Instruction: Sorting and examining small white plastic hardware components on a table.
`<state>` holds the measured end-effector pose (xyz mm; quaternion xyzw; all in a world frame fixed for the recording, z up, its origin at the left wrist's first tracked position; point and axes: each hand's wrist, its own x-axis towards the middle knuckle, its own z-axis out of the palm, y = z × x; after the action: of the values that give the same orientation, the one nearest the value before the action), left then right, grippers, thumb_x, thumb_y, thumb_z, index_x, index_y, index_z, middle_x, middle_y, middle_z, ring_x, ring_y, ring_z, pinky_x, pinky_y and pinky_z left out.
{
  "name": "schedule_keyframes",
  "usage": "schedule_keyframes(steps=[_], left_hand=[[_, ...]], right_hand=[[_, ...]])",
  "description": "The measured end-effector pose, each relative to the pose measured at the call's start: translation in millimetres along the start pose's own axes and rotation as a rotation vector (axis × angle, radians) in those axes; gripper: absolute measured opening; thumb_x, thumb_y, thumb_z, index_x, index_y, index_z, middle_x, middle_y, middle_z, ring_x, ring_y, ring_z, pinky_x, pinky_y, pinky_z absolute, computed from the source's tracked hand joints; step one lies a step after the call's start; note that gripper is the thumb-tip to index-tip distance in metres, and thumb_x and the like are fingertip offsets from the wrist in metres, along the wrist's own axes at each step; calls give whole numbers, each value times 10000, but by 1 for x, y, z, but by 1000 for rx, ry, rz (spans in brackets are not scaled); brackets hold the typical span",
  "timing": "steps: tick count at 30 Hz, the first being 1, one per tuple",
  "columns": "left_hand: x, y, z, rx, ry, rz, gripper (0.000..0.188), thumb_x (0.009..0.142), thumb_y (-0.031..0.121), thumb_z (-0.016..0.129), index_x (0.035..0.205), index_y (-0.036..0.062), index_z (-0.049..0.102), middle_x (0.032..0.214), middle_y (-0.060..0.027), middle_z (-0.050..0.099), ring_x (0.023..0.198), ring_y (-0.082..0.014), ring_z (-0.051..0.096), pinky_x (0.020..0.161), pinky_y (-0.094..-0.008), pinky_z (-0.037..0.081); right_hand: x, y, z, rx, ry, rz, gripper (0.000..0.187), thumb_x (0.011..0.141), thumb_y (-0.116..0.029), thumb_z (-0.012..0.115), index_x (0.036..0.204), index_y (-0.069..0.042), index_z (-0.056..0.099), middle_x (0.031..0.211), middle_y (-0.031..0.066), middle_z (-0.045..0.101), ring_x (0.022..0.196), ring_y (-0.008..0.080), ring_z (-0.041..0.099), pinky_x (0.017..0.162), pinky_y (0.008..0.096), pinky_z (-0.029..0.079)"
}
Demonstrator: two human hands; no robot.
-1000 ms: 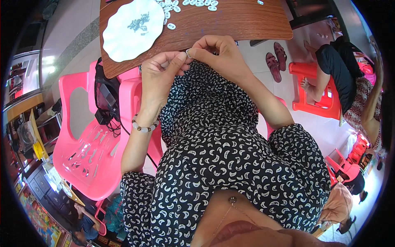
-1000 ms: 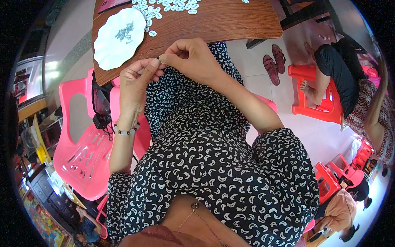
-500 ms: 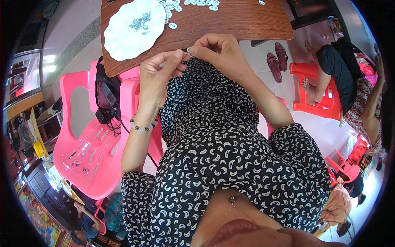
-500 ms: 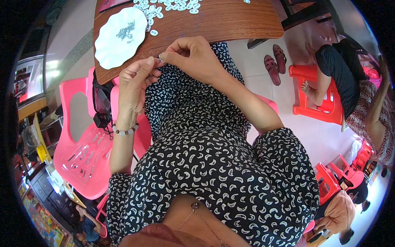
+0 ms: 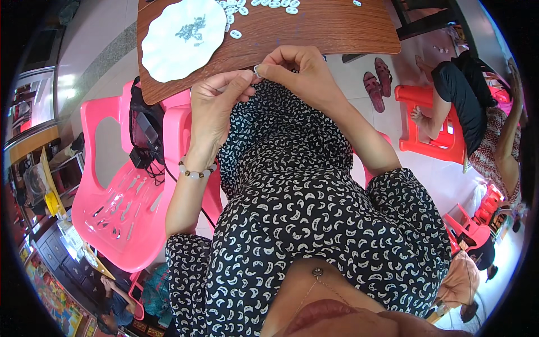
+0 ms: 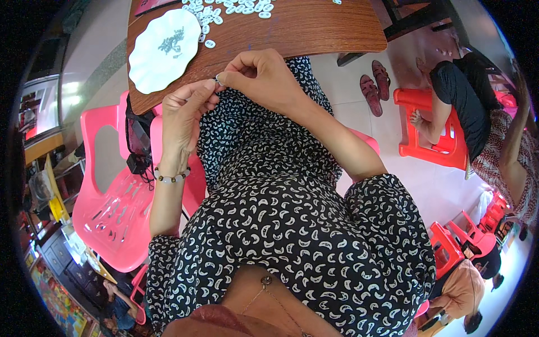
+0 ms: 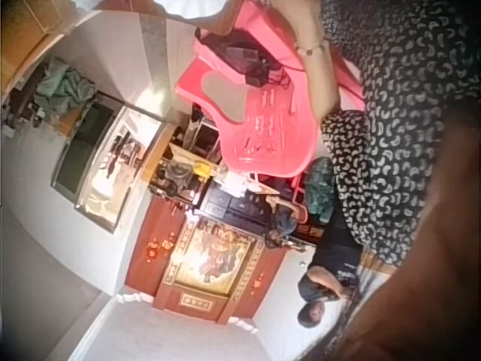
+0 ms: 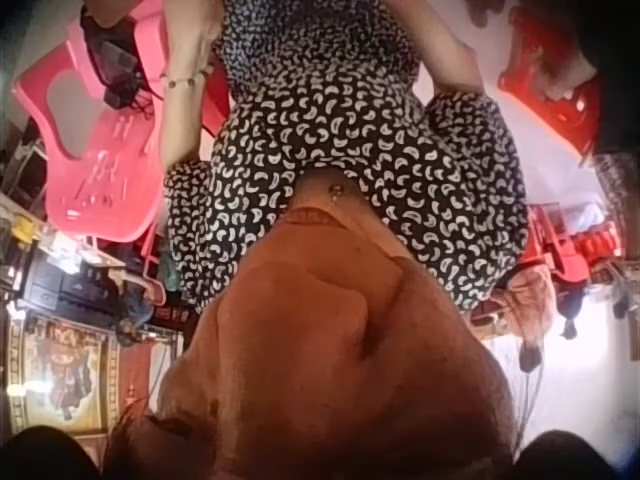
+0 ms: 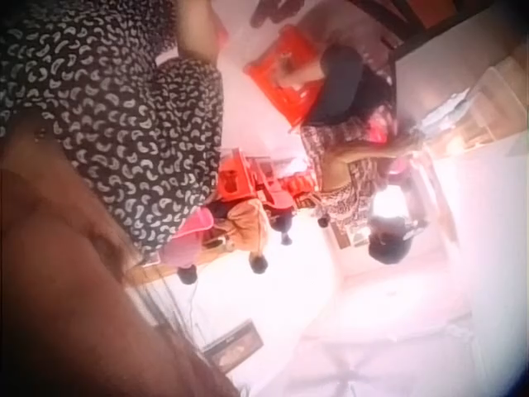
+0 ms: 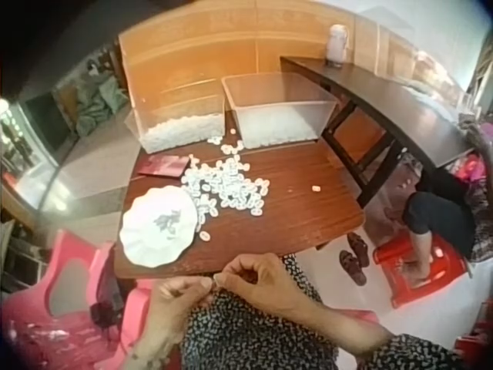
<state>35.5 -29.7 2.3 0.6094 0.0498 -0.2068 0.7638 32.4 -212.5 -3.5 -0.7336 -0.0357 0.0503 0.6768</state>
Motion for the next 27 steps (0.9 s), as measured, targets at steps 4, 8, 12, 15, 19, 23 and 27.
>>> schedule_keyframes(steps=[4, 8, 12, 15, 19, 23, 27], left_hand=[[1, -2, -1, -2, -12, 23, 167, 857, 94, 657, 947, -45, 682, 850, -108, 695, 692, -105, 626, 625, -201, 487], [0, -5, 0, -33, -9, 13, 176, 856, 98, 661, 949, -50, 679, 849, -113, 693, 700, -114, 633, 625, -209, 498], [1, -7, 0, -63, -4, 4, 188, 857, 105, 662, 956, -55, 675, 855, -117, 693, 706, -117, 635, 627, -212, 503], [1, -6, -2, -70, -13, -15, 188, 858, 108, 661, 957, -51, 673, 860, -120, 694, 704, -113, 632, 632, -209, 501], [0, -3, -1, -67, -27, -35, 171, 863, 108, 654, 945, -40, 674, 869, -123, 697, 701, -106, 626, 638, -206, 499], [1, -3, -2, -47, -16, -47, 158, 866, 104, 647, 937, -34, 676, 875, -122, 698, 702, -103, 624, 638, -206, 498], [2, -4, -3, -66, -26, -56, 146, 868, 103, 644, 926, -28, 677, 879, -123, 698, 701, -99, 621, 640, -206, 497]], right_hand=[[0, 2, 1, -50, 13, -35, 222, 812, -193, 696, 795, 27, 668, 690, 39, 671, 617, 43, 576, 556, 207, 460], [-2, 2, 1, -77, 16, -26, 226, 812, -198, 696, 797, 26, 667, 684, 36, 667, 612, 45, 573, 552, 210, 459], [-3, 2, 2, -70, 28, -20, 234, 814, -195, 694, 806, 36, 661, 697, 45, 675, 626, 48, 588, 561, 210, 469], [-3, 2, 2, -44, 19, -7, 224, 817, -182, 691, 810, 40, 659, 709, 53, 681, 642, 53, 603, 578, 208, 479], [-2, 3, 1, 42, 3, 6, 197, 823, -161, 684, 808, 34, 661, 720, 57, 686, 659, 59, 618, 595, 204, 488], [-1, 3, 1, 30, -5, 12, 196, 823, -162, 684, 807, 32, 661, 722, 58, 688, 662, 59, 619, 594, 202, 487], [-1, 3, 0, 23, 0, 20, 200, 822, -165, 687, 804, 32, 661, 725, 56, 688, 659, 53, 612, 589, 199, 481]])
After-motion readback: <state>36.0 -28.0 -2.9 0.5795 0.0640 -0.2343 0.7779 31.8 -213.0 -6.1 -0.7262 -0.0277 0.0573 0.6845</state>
